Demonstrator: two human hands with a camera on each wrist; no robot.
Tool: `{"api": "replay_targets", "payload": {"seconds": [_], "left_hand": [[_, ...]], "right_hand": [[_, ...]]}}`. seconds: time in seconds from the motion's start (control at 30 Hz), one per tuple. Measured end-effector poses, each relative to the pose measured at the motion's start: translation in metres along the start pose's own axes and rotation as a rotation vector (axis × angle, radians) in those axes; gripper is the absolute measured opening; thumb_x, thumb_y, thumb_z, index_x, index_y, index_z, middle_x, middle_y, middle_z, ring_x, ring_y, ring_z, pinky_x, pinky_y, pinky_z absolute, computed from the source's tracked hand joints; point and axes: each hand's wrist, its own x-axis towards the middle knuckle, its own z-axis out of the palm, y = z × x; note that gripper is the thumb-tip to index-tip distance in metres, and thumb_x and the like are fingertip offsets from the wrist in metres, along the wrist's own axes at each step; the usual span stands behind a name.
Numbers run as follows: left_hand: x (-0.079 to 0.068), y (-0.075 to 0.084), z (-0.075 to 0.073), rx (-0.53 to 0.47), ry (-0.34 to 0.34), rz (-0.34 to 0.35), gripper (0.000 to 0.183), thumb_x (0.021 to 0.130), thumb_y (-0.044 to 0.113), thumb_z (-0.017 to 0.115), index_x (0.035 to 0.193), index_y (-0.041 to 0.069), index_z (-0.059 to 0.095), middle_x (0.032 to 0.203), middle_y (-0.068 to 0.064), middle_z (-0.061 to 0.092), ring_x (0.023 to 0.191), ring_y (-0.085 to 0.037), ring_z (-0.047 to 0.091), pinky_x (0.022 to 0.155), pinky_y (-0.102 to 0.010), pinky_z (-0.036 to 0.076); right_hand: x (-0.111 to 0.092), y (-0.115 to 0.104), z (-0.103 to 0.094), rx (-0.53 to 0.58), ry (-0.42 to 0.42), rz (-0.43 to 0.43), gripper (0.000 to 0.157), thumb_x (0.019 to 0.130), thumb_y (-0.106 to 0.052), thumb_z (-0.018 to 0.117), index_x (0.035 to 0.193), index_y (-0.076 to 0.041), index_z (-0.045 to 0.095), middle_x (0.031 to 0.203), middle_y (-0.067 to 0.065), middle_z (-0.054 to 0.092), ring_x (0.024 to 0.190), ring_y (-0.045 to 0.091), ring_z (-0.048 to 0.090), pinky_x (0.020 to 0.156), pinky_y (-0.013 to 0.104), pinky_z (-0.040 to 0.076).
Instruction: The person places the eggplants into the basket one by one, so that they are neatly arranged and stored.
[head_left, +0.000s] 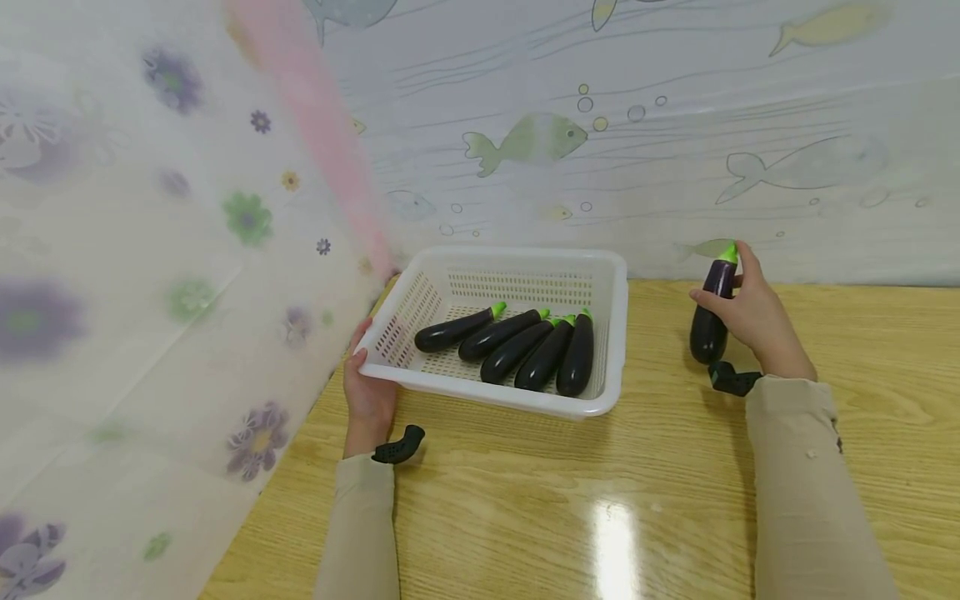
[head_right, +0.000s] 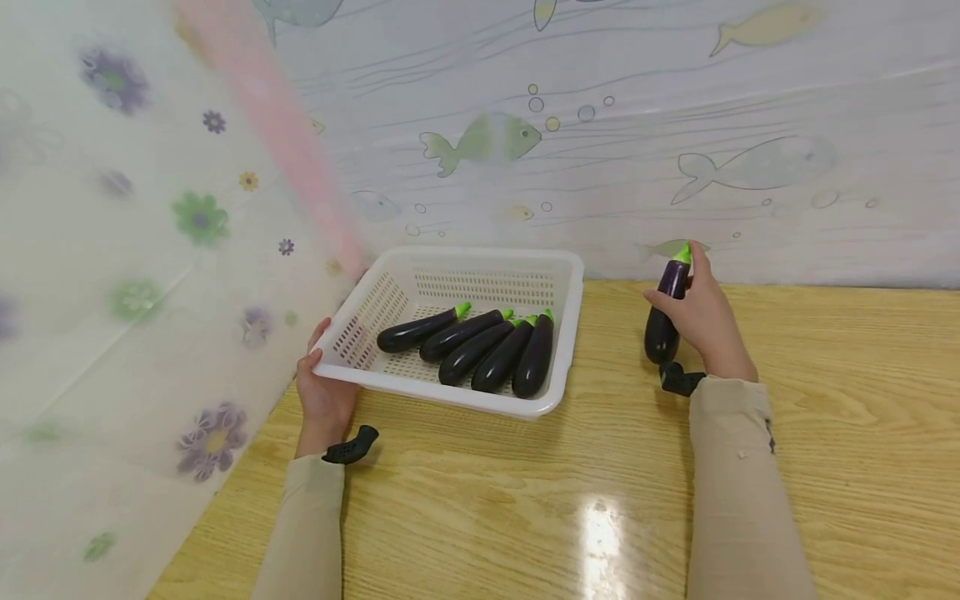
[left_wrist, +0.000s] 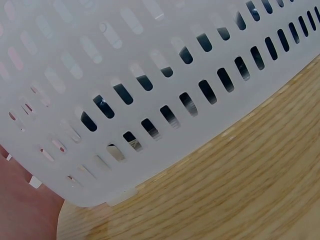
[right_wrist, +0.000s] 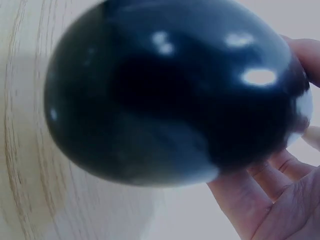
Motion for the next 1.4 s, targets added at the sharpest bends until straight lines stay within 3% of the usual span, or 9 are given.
{"api": "replay_targets", "payload": {"seconds": [0.13, 0.37, 0.5, 0.8, 1.1, 1.4], "left_hand": [[0.0, 0.0, 0.0, 0.004, -0.007, 0.003, 0.062, 0.086, 0.023, 0.039, 0.14, 0.004, 0.016, 0.139, -0.015, 0.026, 0.125, -0.032, 0.025, 0.097, -0.046, 0.02], [-0.001, 0.0, 0.0, 0.003, 0.001, -0.003, 0.051, 0.086, 0.024, 0.043, 0.134, 0.013, 0.033, 0.139, -0.013, 0.027, 0.126, -0.032, 0.024, 0.098, -0.047, 0.019], [-0.001, 0.0, 0.0, 0.012, 0.006, -0.011, 0.05, 0.087, 0.024, 0.039, 0.135, 0.014, 0.032, 0.14, -0.013, 0.027, 0.127, -0.031, 0.024, 0.098, -0.047, 0.018], [-0.001, 0.0, 0.0, 0.004, 0.0, -0.014, 0.051, 0.087, 0.024, 0.039, 0.136, 0.014, 0.03, 0.14, -0.013, 0.026, 0.127, -0.031, 0.022, 0.099, -0.047, 0.016], [0.0, -0.001, -0.001, 0.006, -0.006, -0.004, 0.053, 0.084, 0.026, 0.045, 0.135, 0.015, 0.033, 0.141, -0.012, 0.026, 0.128, -0.031, 0.023, 0.099, -0.047, 0.017], [0.0, -0.001, 0.0, 0.011, -0.004, 0.003, 0.052, 0.085, 0.024, 0.043, 0.135, 0.013, 0.033, 0.14, -0.013, 0.026, 0.128, -0.032, 0.023, 0.1, -0.046, 0.018]], "right_hand": [[-0.001, 0.002, 0.0, 0.006, -0.01, 0.005, 0.093, 0.079, -0.06, 0.045, 0.141, -0.026, -0.016, 0.132, 0.035, 0.022, 0.105, 0.048, 0.04, 0.081, 0.06, 0.033], [-0.001, 0.005, 0.0, 0.024, -0.036, 0.001, 0.083, 0.081, -0.061, 0.039, 0.143, -0.027, -0.006, 0.14, 0.032, 0.014, 0.116, 0.052, 0.028, 0.085, 0.062, 0.028], [-0.001, 0.006, 0.001, 0.044, -0.051, 0.005, 0.081, 0.082, -0.061, 0.038, 0.143, -0.028, -0.004, 0.141, 0.03, 0.012, 0.117, 0.052, 0.026, 0.086, 0.062, 0.027], [-0.001, 0.008, 0.002, 0.039, -0.062, 0.011, 0.084, 0.081, -0.062, 0.038, 0.144, -0.025, -0.004, 0.14, 0.031, 0.014, 0.117, 0.051, 0.025, 0.085, 0.062, 0.026], [0.0, 0.009, 0.002, 0.03, -0.088, 0.041, 0.085, 0.08, -0.064, 0.037, 0.143, -0.025, -0.006, 0.145, 0.026, 0.004, 0.122, 0.052, 0.017, 0.088, 0.064, 0.022], [0.002, 0.01, 0.005, 0.021, -0.135, 0.061, 0.089, 0.08, -0.063, 0.036, 0.143, -0.021, -0.011, 0.143, 0.029, -0.002, 0.123, 0.053, 0.014, 0.09, 0.063, 0.022]]}}
